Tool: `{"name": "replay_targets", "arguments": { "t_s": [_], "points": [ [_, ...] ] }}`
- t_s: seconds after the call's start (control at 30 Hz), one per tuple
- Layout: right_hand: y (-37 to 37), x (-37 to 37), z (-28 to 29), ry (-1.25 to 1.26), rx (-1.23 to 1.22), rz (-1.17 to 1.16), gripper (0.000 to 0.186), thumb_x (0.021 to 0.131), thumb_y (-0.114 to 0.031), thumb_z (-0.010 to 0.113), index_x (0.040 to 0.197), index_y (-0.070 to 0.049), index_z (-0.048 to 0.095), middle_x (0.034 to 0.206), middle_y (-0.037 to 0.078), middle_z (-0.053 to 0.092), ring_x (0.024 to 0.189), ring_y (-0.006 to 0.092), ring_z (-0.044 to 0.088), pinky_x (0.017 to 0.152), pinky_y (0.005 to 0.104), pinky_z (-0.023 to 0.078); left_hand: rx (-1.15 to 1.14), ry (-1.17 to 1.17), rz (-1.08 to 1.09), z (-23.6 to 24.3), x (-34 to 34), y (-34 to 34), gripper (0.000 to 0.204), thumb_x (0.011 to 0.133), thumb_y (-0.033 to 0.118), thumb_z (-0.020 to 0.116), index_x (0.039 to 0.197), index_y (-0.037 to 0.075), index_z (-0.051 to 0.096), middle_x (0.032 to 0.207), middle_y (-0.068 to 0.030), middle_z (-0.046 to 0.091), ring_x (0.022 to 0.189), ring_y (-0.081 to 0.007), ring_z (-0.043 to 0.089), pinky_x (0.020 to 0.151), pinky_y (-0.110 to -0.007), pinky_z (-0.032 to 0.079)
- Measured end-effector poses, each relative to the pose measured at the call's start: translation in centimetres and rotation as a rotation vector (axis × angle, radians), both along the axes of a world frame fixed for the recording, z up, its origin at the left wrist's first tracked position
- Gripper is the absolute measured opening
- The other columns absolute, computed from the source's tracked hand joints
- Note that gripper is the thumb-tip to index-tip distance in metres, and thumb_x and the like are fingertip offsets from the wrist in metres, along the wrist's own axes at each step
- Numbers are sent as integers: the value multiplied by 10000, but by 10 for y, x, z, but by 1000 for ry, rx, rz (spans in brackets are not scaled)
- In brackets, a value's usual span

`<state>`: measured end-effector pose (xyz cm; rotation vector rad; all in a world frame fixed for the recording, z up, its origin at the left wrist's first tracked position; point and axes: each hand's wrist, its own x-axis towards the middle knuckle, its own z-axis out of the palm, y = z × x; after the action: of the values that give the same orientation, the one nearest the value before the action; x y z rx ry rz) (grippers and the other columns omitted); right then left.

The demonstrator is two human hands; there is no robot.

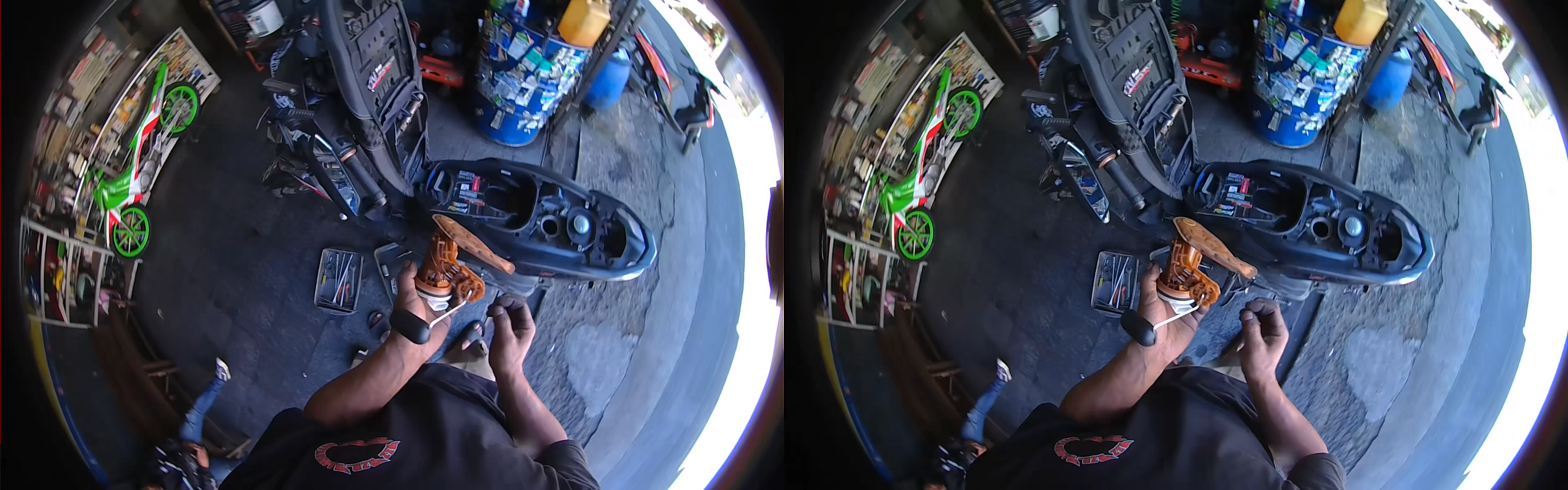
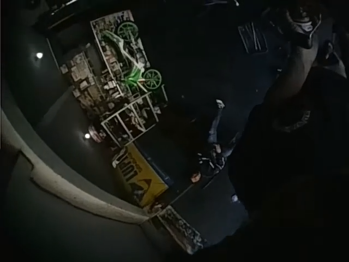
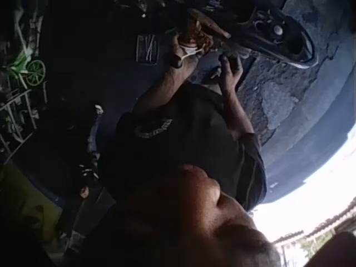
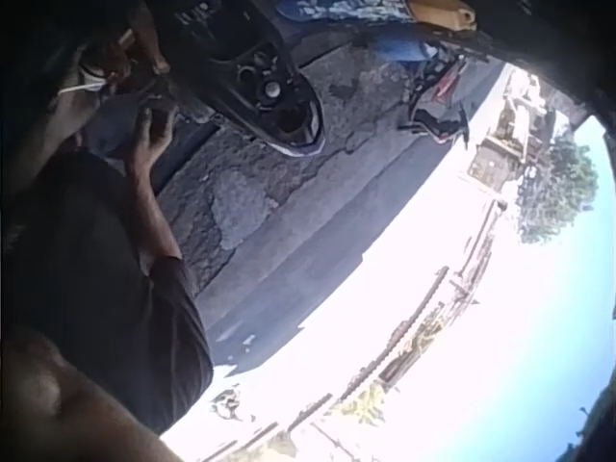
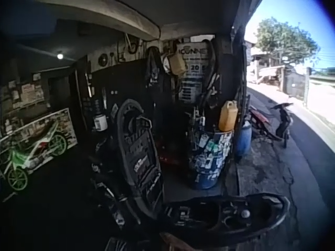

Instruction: The recorder is disassembling and reassembling a motorcycle fuel pump assembly.

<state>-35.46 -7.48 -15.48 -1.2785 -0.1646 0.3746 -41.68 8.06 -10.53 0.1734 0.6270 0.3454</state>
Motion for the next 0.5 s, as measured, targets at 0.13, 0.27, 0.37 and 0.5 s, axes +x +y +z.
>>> {"name": "replay_targets", "arguments": {
  "t_s": [0.13,0.27,0.37,0.5],
  "points": [
    [-2,-13,-14,107,-73,-201,69,916,-5,618,985,-5,619,897,12,609,812,83,554,765,233,455,-31,88,-104,-36,-6,35,435,940,460,525,1150,86,599,1024,-58,659,914,-208,661,752,-358,561],
    [-11,-23,-42,216,-175,-278,106,935,-45,611,1024,8,636,840,19,631,746,91,574,702,242,477,-77,120,-212,-115,-39,61,425,910,465,524,1087,93,630,983,-59,656,876,-214,634,781,-389,510],
    [-26,-31,-91,359,-371,-196,109,942,-66,609,1014,11,638,828,18,633,730,87,570,696,244,476,-74,143,-233,-177,-83,74,462,899,525,522,1077,113,634,971,-68,654,865,-245,635,719,-391,497],
    [-44,-59,-266,419,-740,171,169,882,-138,620,931,8,689,810,117,684,771,197,660,749,325,517,-152,521,34,-246,-93,80,485,896,568,524,1115,157,660,984,-93,692,875,-268,663,741,-407,534]
  ]
}}
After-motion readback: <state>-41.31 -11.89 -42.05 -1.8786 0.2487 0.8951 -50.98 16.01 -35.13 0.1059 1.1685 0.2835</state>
